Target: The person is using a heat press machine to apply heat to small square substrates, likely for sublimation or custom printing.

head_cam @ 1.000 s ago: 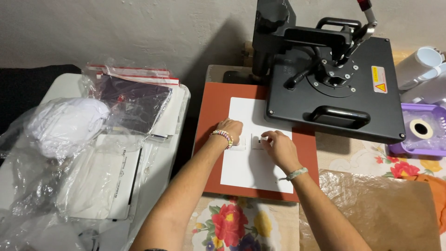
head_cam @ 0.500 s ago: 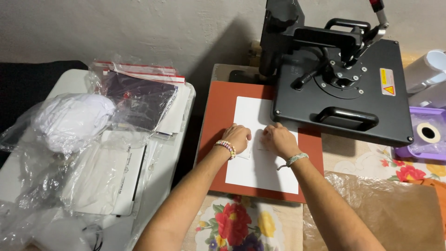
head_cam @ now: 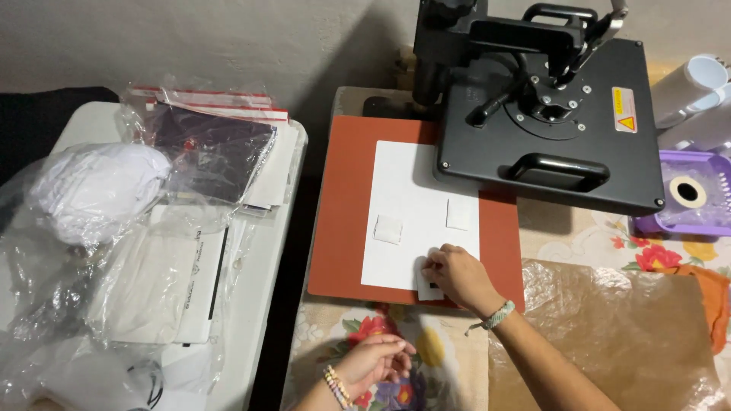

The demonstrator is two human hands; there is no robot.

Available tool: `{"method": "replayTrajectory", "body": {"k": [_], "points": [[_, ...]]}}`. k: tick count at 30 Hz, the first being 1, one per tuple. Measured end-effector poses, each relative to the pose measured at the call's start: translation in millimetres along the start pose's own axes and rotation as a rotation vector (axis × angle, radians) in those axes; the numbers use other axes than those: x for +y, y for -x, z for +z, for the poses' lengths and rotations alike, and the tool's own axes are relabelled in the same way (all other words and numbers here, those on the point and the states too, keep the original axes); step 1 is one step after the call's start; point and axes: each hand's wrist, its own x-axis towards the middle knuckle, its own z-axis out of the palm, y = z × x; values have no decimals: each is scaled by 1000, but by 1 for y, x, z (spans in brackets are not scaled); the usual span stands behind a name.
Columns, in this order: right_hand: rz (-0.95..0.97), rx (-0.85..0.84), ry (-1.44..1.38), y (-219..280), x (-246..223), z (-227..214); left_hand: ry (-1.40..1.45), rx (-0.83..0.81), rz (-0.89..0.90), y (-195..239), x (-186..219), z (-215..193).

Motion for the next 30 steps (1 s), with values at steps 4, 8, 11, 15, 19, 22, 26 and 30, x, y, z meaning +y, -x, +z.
{"method": "replayTrajectory", "body": {"k": [4, 8, 11, 15, 19, 22, 26, 30], "points": [[45, -33, -18, 23, 4, 8, 417, 28, 58, -26, -30, 8], [83, -11, -83, 43, -1, 8, 617, 39, 127, -57, -35, 18], [119, 9, -130, 54, -5, 8, 574, 30, 191, -61, -34, 24], [130, 51, -205, 61, -7, 10, 338, 123, 267, -54, -28, 30], [115, 102, -213, 64, -3, 17, 200, 273, 307, -60, -32, 31], [120, 108, -215, 69, -1, 22, 196, 386, 347, -57, -34, 40], [170, 115, -277, 89, 6, 22, 6, 491, 339, -45, -37, 47], [404, 33, -552, 127, 19, 6, -45, 464, 334, -36, -46, 66]]}}
